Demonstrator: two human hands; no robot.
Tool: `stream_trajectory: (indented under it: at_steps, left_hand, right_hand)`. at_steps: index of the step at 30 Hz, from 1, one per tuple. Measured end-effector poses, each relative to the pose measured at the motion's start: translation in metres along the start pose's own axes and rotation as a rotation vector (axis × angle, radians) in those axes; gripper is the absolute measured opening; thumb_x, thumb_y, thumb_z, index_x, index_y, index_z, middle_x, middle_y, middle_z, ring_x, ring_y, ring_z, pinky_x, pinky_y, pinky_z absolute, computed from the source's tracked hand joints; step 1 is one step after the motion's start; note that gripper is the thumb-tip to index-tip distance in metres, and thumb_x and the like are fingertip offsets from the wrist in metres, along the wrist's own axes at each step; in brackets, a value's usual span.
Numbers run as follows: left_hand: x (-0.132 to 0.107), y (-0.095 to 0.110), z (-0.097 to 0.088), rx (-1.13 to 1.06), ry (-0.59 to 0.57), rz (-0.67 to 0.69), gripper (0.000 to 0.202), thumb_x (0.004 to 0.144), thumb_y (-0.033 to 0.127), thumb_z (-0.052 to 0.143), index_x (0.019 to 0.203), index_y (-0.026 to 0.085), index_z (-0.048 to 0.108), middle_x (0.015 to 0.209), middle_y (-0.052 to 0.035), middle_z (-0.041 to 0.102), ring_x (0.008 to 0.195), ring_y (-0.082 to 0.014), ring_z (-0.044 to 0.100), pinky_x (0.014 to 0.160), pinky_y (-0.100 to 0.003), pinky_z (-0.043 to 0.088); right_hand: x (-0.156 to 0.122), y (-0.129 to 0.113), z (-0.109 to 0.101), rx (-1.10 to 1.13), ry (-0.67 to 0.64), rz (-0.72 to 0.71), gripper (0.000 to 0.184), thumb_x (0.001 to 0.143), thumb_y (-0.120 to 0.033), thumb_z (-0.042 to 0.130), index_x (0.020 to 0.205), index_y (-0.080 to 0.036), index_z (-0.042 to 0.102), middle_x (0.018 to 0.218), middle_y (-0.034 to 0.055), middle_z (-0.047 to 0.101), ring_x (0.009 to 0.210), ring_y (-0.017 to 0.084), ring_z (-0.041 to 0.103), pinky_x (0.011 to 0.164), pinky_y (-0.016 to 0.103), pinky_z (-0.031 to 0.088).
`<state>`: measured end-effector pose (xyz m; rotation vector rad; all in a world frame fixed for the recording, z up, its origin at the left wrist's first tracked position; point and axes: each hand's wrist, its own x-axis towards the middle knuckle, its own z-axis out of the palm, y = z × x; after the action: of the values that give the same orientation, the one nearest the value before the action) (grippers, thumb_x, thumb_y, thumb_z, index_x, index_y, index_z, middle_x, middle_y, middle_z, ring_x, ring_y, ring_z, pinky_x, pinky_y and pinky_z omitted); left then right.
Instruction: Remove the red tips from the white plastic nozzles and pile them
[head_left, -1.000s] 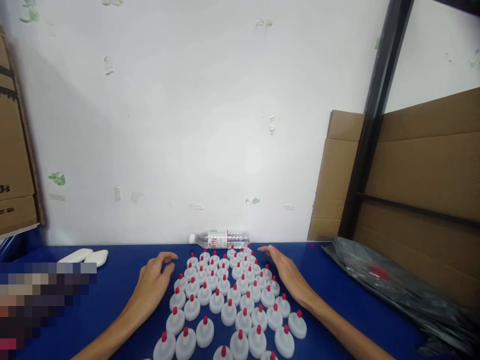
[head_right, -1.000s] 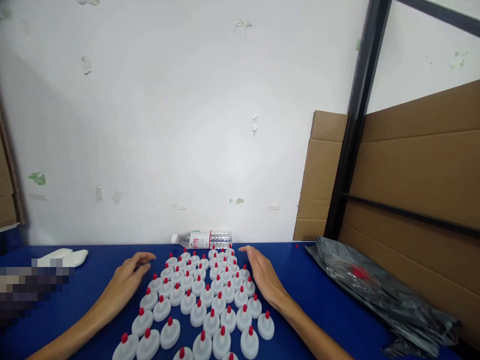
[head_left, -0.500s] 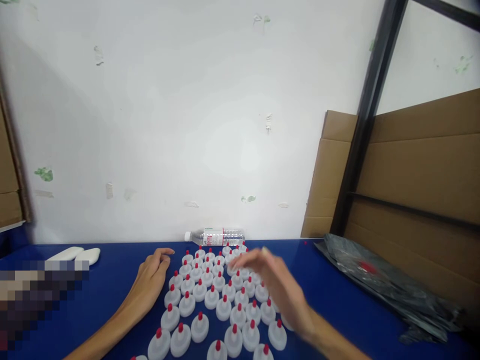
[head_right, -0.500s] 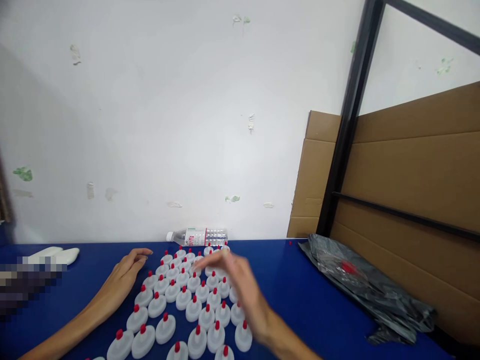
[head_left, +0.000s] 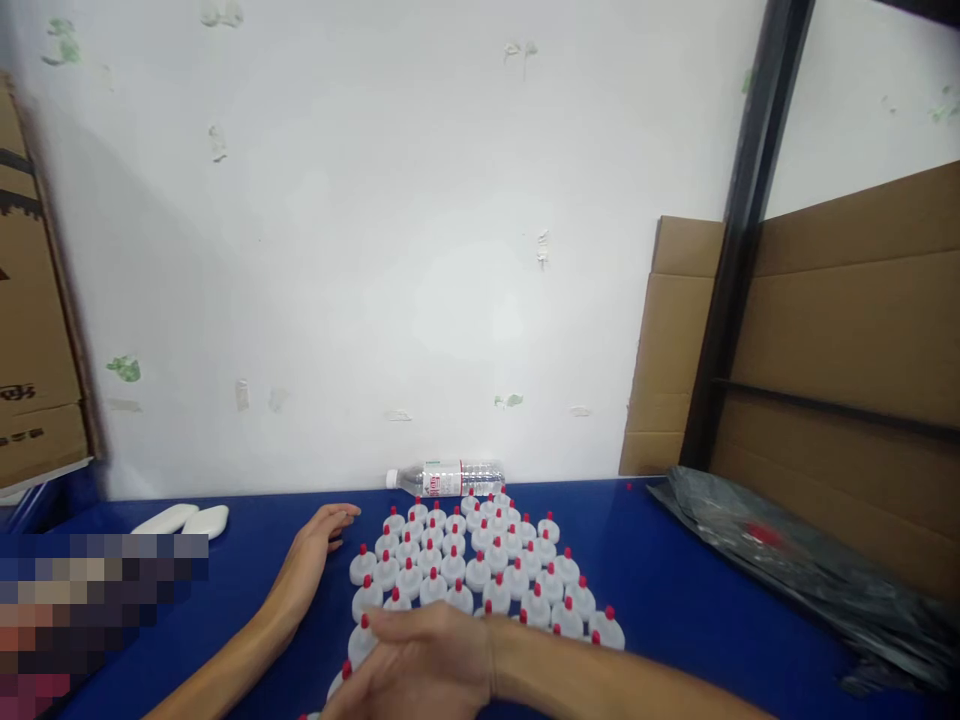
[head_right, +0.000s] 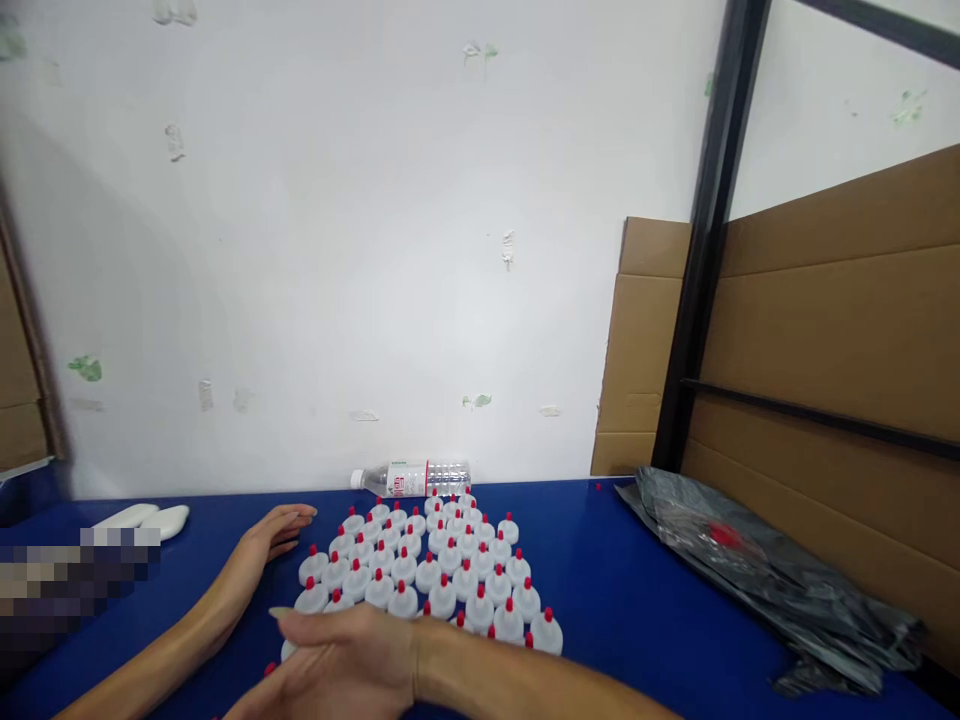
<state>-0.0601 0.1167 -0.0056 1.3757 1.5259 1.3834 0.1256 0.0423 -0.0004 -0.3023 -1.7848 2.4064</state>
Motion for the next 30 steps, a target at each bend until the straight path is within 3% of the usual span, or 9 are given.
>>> stream_trajectory:
  at_steps: [2, 8, 12, 16, 21, 26, 30]
  left_hand:
    - [-0.001, 0.003, 0.0, -0.041, 0.002, -0.006, 0.044, 0.068, 0.055, 0.052, 0.089, 0.021, 0.071, 0.107, -0.0098, 0.074, 0.113, -0.0328, 0.065, 0.098, -0.044, 0.05]
    - [-0.003, 0.01, 0.001, -0.149, 0.027, -0.047, 0.044, 0.063, 0.056, 0.056, 0.083, 0.021, 0.071, 0.105, -0.0107, 0.075, 0.112, -0.035, 0.064, 0.099, -0.046, 0.047]
    - [-0.006, 0.013, 0.001, -0.224, 0.049, -0.073, 0.041, 0.063, 0.053, 0.057, 0.083, 0.02, 0.072, 0.101, -0.0104, 0.075, 0.11, -0.0337, 0.064, 0.096, -0.044, 0.048]
    - [-0.009, 0.015, 0.0, -0.324, 0.09, -0.109, 0.037, 0.068, 0.047, 0.054, 0.083, 0.019, 0.073, 0.091, -0.0099, 0.076, 0.102, -0.0302, 0.066, 0.087, -0.039, 0.051]
    - [-0.008, 0.018, -0.006, -0.451, 0.111, -0.174, 0.031, 0.077, 0.036, 0.049, 0.086, 0.017, 0.071, 0.084, -0.0093, 0.076, 0.082, -0.0224, 0.068, 0.074, -0.031, 0.053]
    - [0.001, 0.02, -0.015, -0.521, 0.097, -0.239, 0.029, 0.091, 0.026, 0.044, 0.086, 0.013, 0.069, 0.081, -0.0101, 0.073, 0.071, -0.019, 0.067, 0.066, -0.03, 0.054]
    - [0.008, 0.017, -0.024, -0.527, 0.176, -0.231, 0.026, 0.102, 0.032, 0.05, 0.107, 0.013, 0.066, 0.103, -0.008, 0.07, 0.086, -0.0187, 0.068, 0.075, -0.034, 0.058]
  right_hand:
    - [-0.007, -0.009, -0.014, 0.212, -0.092, 0.052, 0.089, 0.077, -0.086, 0.039, 0.099, -0.008, 0.075, 0.145, 0.0224, 0.054, 0.141, 0.032, 0.045, 0.108, 0.036, 0.04]
    - [-0.024, -0.018, -0.036, 0.3, 0.05, -0.183, 0.067, 0.089, -0.062, 0.051, 0.117, -0.004, 0.071, 0.151, 0.023, 0.046, 0.143, 0.027, 0.041, 0.116, 0.036, 0.028]
    - [-0.026, -0.018, -0.034, 0.309, 0.071, -0.212, 0.068, 0.09, -0.062, 0.05, 0.114, -0.003, 0.072, 0.144, 0.0242, 0.054, 0.139, 0.027, 0.046, 0.116, 0.036, 0.027]
    - [-0.024, -0.019, -0.026, 0.279, -0.017, -0.132, 0.074, 0.086, -0.07, 0.05, 0.108, -0.003, 0.073, 0.135, 0.0253, 0.061, 0.127, 0.028, 0.058, 0.113, 0.038, 0.031]
    - [-0.01, -0.015, -0.008, 0.271, -0.086, -0.054, 0.076, 0.079, -0.075, 0.06, 0.116, -0.01, 0.072, 0.152, 0.02, 0.047, 0.137, 0.029, 0.048, 0.111, 0.038, 0.032]
    - [-0.006, -0.01, -0.002, 0.365, 0.128, -0.195, 0.074, 0.082, -0.073, 0.059, 0.125, -0.013, 0.069, 0.156, 0.0147, 0.043, 0.145, 0.03, 0.035, 0.107, 0.041, 0.036]
    - [-0.008, -0.011, 0.0, 0.39, 0.208, -0.24, 0.069, 0.081, -0.07, 0.063, 0.115, -0.01, 0.073, 0.144, 0.0172, 0.056, 0.136, 0.029, 0.047, 0.106, 0.039, 0.037]
